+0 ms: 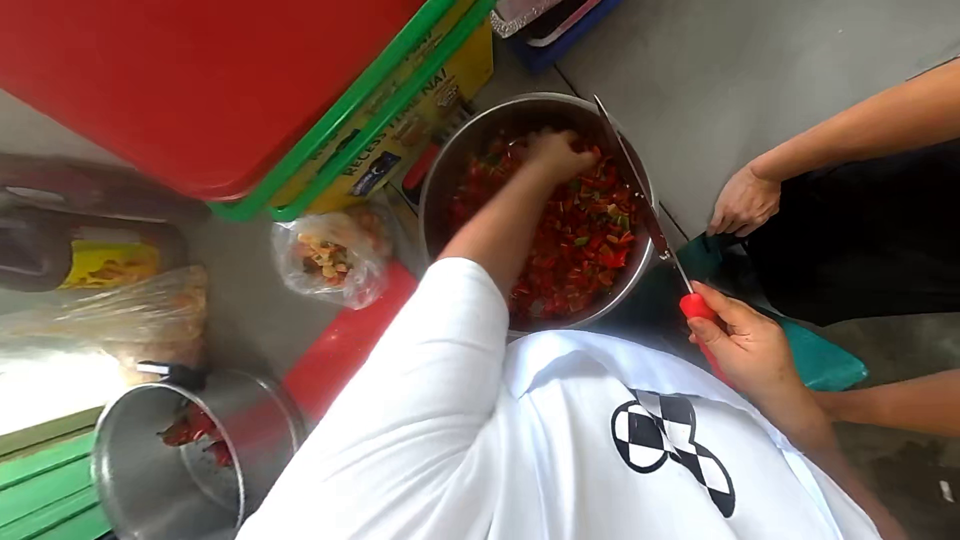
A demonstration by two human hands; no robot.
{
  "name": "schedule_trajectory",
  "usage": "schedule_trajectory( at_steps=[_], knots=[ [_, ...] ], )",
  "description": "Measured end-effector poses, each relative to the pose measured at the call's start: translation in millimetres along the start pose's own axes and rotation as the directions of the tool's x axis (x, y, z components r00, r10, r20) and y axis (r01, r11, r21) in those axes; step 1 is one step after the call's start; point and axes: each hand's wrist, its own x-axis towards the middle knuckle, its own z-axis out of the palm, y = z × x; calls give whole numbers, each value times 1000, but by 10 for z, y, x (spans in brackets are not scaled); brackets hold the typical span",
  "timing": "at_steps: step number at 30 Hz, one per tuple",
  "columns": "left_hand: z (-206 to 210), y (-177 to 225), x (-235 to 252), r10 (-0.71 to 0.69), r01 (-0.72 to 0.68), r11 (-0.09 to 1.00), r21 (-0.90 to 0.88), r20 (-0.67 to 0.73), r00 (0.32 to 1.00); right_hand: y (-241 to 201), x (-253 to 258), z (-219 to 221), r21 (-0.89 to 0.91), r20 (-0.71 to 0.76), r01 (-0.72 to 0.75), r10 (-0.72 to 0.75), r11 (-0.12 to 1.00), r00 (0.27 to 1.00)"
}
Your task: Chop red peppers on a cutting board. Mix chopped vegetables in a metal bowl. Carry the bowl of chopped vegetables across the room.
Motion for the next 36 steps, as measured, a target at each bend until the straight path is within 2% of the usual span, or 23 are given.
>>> schedule_trajectory(
  at_steps=[2, 4, 7, 9, 11, 14, 16, 18, 20, 23, 25, 27, 29, 32, 34, 36],
  knots=[
    [297, 288, -163, 101, -103, 991, 80, 25, 995, 12, -9, -3, -2, -1, -3, 3, 1000, 1000],
    [535, 400, -479, 294, -305, 943, 136, 93, 951, 41, -6, 16, 5, -2, -7, 7, 1000, 1000],
    [750, 145, -1106, 553, -595, 788, 157, 241, 797, 73, 16, 35, 5, 1, -10, 10, 1000, 1000],
    [763, -251, -1458, 638, -693, 702, 164, 286, 715, 86, 36, 32, 0, 7, -5, 5, 1000, 1000],
    [658, -682, -1706, 638, -678, 711, 186, 234, 734, 96, 35, 24, -8, 13, -4, 4, 1000, 1000],
    [317, -1122, -1737, 468, -472, 860, 194, 69, 881, 113, 9, 16, -3, 8, 2, -2, 1000, 1000],
    [58, -1186, -1582, 361, -352, 924, 151, -39, 932, 123, -20, 27, 4, -5, 9, -9, 1000, 1000],
    [-81, -1077, -1341, 319, -308, 944, 114, -96, 943, 115, -45, 37, 11, -6, 13, -13, 1000, 1000],
    [-30, -822, -1045, 269, -263, 960, 100, -59, 961, 87, -56, 42, 2, 4, 12, -12, 1000, 1000],
    [372, -311, -756, 152, -157, 982, 104, 60, 987, 23, -57, 66, -9, 25, 30, -30, 999, 999],
    [612, -23, -668, 203, -208, 974, 86, 59, 977, -11, -61, 64, -18, 30, 49, -49, 999, 998],
    [652, 121, -625, 311, -317, 946, 70, 88, 946, -39, -59, 45, -27, 31, 70, -69, 997, 997],
    [475, 108, -636, 391, -395, 918, 15, 124, 912, -48, -74, 15, -46, 31, 73, -72, 996, 997],
    [-49, -146, -774, 404, -401, 915, -56, 109, 908, -34, -121, -29, -52, 18, 64, -63, 997, 998],
    [-421, -378, -918, 330, -328, 944, -40, 134, 934, -6, -145, -42, -38, 4, 57, -56, 998, 998],
    [-651, -639, -1070, 231, -232, 973, -3, 98, 968, 24, -158, -37, -25, 3, 56, -56, 998, 998]
  ],
)
